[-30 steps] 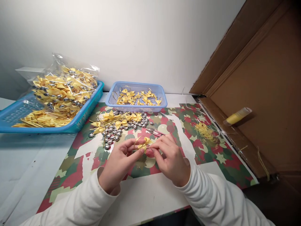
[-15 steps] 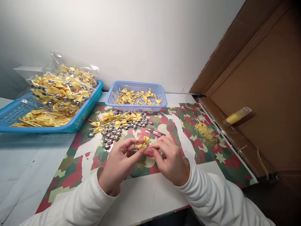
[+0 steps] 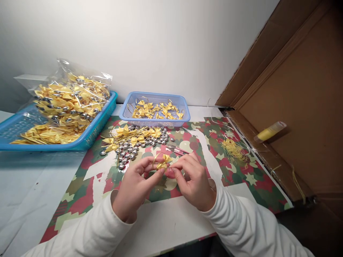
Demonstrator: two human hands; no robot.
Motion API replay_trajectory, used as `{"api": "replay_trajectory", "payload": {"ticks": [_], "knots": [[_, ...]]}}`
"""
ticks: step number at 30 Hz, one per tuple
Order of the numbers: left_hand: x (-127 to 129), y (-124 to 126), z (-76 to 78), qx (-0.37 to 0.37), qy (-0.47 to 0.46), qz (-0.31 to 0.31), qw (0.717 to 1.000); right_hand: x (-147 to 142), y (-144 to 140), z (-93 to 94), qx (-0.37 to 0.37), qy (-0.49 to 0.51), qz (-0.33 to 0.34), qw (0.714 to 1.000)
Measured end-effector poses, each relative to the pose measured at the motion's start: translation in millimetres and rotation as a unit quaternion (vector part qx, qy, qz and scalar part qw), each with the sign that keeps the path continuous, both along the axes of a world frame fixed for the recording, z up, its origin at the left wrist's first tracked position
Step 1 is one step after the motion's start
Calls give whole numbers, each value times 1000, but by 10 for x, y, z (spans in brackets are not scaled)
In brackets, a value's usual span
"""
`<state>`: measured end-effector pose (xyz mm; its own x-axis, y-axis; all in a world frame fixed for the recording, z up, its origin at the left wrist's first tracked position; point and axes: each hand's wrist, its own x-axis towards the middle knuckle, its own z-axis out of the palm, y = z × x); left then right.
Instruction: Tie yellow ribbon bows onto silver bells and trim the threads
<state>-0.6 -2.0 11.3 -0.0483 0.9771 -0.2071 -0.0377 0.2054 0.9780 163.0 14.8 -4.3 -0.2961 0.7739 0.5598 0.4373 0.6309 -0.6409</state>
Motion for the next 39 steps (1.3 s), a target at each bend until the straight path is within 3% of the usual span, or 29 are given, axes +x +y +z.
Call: {"api": "replay_trajectory", "payload": {"ticks": [20,30,39], "knots": [[4,5,-3,-36,-53,-12,998,-1,8,2,3,9,6,1000],[-3,-10,-23,-6,-37,-17,999,-23,-12,-11,0,18,-20,1000],[-1,-3,-56,-20,-30,-34,999,-49,-22,-31,-117,87,-24,989]]}}
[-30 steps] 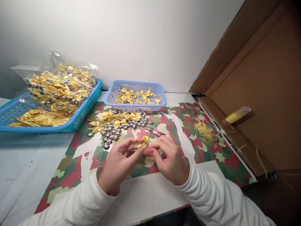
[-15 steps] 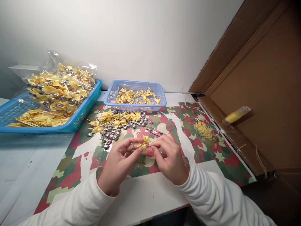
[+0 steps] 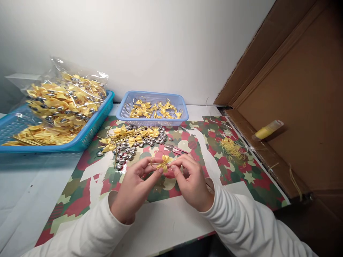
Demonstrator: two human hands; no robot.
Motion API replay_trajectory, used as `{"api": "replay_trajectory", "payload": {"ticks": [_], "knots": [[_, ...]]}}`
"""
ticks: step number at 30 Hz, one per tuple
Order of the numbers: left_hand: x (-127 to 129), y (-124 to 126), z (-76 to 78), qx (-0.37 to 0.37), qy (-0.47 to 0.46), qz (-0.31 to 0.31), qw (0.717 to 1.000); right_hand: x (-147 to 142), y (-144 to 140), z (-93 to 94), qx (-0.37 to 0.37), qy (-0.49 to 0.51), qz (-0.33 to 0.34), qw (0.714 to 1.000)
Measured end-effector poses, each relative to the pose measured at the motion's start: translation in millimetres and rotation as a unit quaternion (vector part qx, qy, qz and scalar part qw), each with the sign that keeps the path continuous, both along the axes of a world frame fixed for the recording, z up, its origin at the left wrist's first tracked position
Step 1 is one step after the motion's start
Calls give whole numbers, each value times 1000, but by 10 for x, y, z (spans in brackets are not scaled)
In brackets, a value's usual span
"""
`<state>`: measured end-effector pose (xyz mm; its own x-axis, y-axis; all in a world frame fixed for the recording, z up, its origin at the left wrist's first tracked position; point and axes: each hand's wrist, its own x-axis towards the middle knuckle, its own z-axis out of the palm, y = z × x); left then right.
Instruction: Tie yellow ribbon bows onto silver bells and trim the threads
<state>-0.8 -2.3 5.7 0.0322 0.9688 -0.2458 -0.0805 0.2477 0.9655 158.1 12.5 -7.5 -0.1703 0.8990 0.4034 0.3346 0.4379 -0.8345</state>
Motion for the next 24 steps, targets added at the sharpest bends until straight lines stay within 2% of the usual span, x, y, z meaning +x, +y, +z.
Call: {"api": "replay_trajectory", "payload": {"ticks": [5,15,24], "knots": [[2,3,-21,1,-9,20,1000,-20,3,-12,-61,42,1,997],[19,13,9,-9,-34,41,999,-26,-16,-34,-86,63,-4,994],[18,-11,-30,-24,-32,22,999,-40,-38,-99,-113,85,4,990]]}}
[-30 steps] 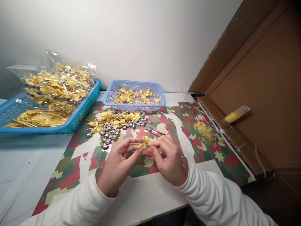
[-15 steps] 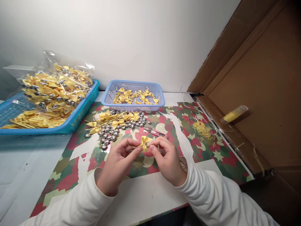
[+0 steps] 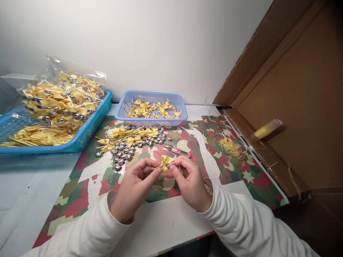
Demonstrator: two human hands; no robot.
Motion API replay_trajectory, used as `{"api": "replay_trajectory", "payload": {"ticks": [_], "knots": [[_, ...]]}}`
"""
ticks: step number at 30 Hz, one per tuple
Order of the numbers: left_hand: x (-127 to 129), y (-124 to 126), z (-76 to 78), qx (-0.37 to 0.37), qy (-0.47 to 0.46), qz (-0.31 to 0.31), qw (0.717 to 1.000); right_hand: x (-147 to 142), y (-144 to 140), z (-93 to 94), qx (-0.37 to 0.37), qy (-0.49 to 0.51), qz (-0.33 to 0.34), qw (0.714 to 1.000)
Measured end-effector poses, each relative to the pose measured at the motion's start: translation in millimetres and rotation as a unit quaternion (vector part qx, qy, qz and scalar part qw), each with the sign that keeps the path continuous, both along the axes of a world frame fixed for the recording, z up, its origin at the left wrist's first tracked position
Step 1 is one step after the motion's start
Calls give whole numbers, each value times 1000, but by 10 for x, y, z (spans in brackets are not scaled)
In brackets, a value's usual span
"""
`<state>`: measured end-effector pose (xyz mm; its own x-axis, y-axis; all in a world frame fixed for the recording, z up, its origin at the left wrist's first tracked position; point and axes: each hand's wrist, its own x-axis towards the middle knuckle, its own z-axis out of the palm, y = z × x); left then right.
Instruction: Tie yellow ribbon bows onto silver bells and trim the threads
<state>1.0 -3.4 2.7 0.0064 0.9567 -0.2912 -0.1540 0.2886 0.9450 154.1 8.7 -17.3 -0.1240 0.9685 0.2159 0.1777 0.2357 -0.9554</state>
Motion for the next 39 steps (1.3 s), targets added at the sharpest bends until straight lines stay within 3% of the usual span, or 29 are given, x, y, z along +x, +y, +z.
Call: {"api": "replay_trajectory", "payload": {"ticks": [23,28,33,39], "knots": [[20,-1,13,-46,-21,-24,998,-44,11,-37,-62,37,14,997],[21,-3,40,47,93,-1,995,-34,17,-21,-55,32,13,998],[-34,14,50,157,259,32,952,-19,20,8,-35,19,15,999],[-45,8,54,165,294,50,940,-9,8,25,13,-7,1,1000]]}}
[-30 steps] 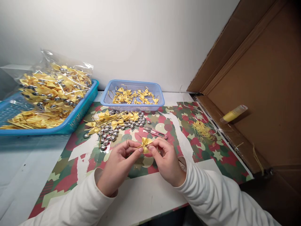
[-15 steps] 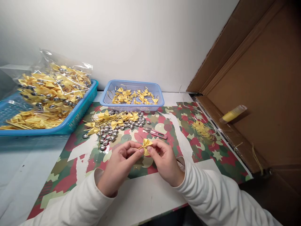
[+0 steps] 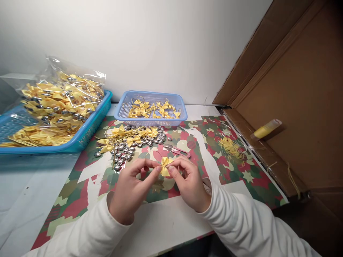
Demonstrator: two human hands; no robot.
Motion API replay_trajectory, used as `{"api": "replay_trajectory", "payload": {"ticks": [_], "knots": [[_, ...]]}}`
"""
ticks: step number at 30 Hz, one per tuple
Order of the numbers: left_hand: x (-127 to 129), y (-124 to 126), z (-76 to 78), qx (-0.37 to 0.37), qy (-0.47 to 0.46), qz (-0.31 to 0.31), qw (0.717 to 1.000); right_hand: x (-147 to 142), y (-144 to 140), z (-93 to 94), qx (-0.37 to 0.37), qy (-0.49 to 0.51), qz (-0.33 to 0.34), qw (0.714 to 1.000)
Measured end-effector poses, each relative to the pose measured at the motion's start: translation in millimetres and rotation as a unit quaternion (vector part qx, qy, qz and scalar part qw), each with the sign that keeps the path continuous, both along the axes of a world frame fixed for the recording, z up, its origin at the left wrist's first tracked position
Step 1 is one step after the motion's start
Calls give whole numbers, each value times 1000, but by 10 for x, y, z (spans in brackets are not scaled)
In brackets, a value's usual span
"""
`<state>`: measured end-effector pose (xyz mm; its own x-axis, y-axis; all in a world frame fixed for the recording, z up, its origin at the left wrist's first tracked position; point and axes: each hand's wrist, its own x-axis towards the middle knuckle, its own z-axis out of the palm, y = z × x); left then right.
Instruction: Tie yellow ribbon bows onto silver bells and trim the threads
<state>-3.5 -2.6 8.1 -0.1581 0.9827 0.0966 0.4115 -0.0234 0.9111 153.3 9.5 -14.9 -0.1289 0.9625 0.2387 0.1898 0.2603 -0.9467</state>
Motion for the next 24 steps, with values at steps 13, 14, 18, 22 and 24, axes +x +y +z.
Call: {"api": "replay_trajectory", "payload": {"ticks": [13,14,18,22,24], "knots": [[32,-31,-19,43,2,-5,999,-10,-33,39,88,-73,-35,993],[29,-33,-32,49,8,-8,999,-11,-34,39,90,-74,-36,993],[16,-39,-74,70,37,-8,997,-12,-36,43,91,-75,-36,992],[5,-48,-97,74,52,0,996,-10,-38,45,94,-72,-34,992],[0,-52,-102,74,57,-5,996,-12,-41,42,94,-70,-37,992]]}}
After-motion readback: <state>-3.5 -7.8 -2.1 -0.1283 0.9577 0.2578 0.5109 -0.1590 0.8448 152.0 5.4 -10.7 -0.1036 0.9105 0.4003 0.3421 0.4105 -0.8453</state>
